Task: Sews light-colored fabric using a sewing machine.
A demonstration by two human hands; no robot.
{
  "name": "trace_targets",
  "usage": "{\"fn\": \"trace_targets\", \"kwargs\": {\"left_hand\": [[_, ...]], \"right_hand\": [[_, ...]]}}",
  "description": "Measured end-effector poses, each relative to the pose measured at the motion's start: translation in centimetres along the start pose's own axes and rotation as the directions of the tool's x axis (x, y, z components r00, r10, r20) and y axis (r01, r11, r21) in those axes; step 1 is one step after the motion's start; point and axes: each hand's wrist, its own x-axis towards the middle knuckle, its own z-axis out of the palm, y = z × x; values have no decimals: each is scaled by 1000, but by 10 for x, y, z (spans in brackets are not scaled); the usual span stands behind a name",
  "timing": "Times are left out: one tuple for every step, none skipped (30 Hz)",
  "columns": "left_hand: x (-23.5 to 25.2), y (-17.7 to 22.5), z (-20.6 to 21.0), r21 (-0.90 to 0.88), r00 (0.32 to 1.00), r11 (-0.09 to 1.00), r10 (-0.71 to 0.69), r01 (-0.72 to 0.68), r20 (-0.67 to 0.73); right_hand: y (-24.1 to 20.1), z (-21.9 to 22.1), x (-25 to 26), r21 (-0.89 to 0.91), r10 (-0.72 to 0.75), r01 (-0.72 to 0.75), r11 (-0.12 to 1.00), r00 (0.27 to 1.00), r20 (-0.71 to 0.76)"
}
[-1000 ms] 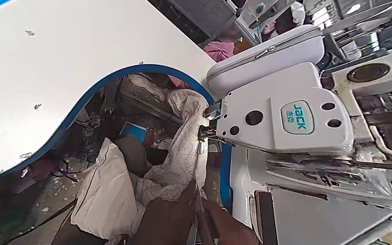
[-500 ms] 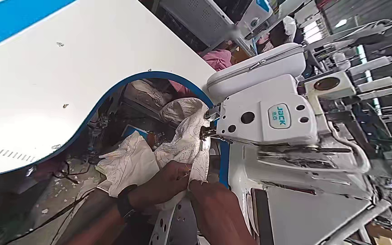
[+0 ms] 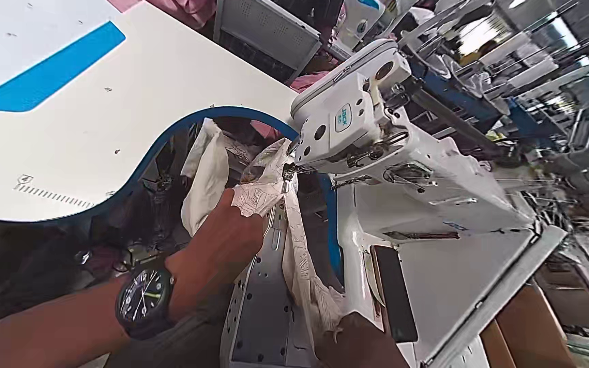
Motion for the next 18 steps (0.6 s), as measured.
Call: {"fn": "trace_targets", "kwargs": {"left_hand": [[-2,-1,7,-20,998,998,-61,62,15],[-3,-16,15,-178,991,976,-116,126,68],[-2,-41,25,-401,980,898,-129,181,152],[-1,-66,44,-646,966,727,-96,233,240],[0,-82,64,-807,946,517,-18,287,324],[2,-86,82,-840,931,452,53,300,361],[8,-82,87,-767,940,600,68,229,334],[17,-75,73,-594,962,793,34,138,269],[23,-66,55,-384,990,921,-14,67,139],[27,-59,37,-210,998,978,-1,-13,-66],[29,-50,17,-90,979,993,60,-79,-195],[26,-36,-3,-6,973,991,127,-130,-193],[17,-16,-18,22,988,989,144,-143,-57],[7,5,-23,52,987,990,126,-132,100],[-3,20,-19,51,979,993,91,-102,182],[-15,30,-5,4,990,998,63,-64,123],[-27,37,10,-71,1000,997,14,-15,-15],[-37,45,25,-125,980,992,-54,30,-192]], "right_hand": [[12,7,-6,54,29,-33,998,997,70],[27,15,-11,82,110,-120,989,987,117],[38,22,-14,108,197,-212,971,971,135],[43,25,-17,121,236,-248,961,966,108],[40,24,-18,122,225,-230,966,973,49],[33,24,-19,127,201,-198,972,980,-11],[29,26,-16,134,169,-159,978,984,-62],[27,30,-10,146,138,-123,982,985,-99],[28,38,-6,160,112,-93,983,987,-119],[29,46,-3,164,89,-65,984,986,-141],[30,53,-1,155,72,-45,987,982,-174],[30,59,0,145,64,-34,989,977,-204],[28,64,-1,146,70,-37,989,972,-224],[27,68,-4,149,79,-42,988,966,-246],[27,69,-6,155,83,-43,987,960,-266],[29,69,-10,169,89,-44,985,959,-270],[29,67,-12,192,95,-44,980,960,-262],[26,61,-12,209,94,-43,977,965,-244]]}}
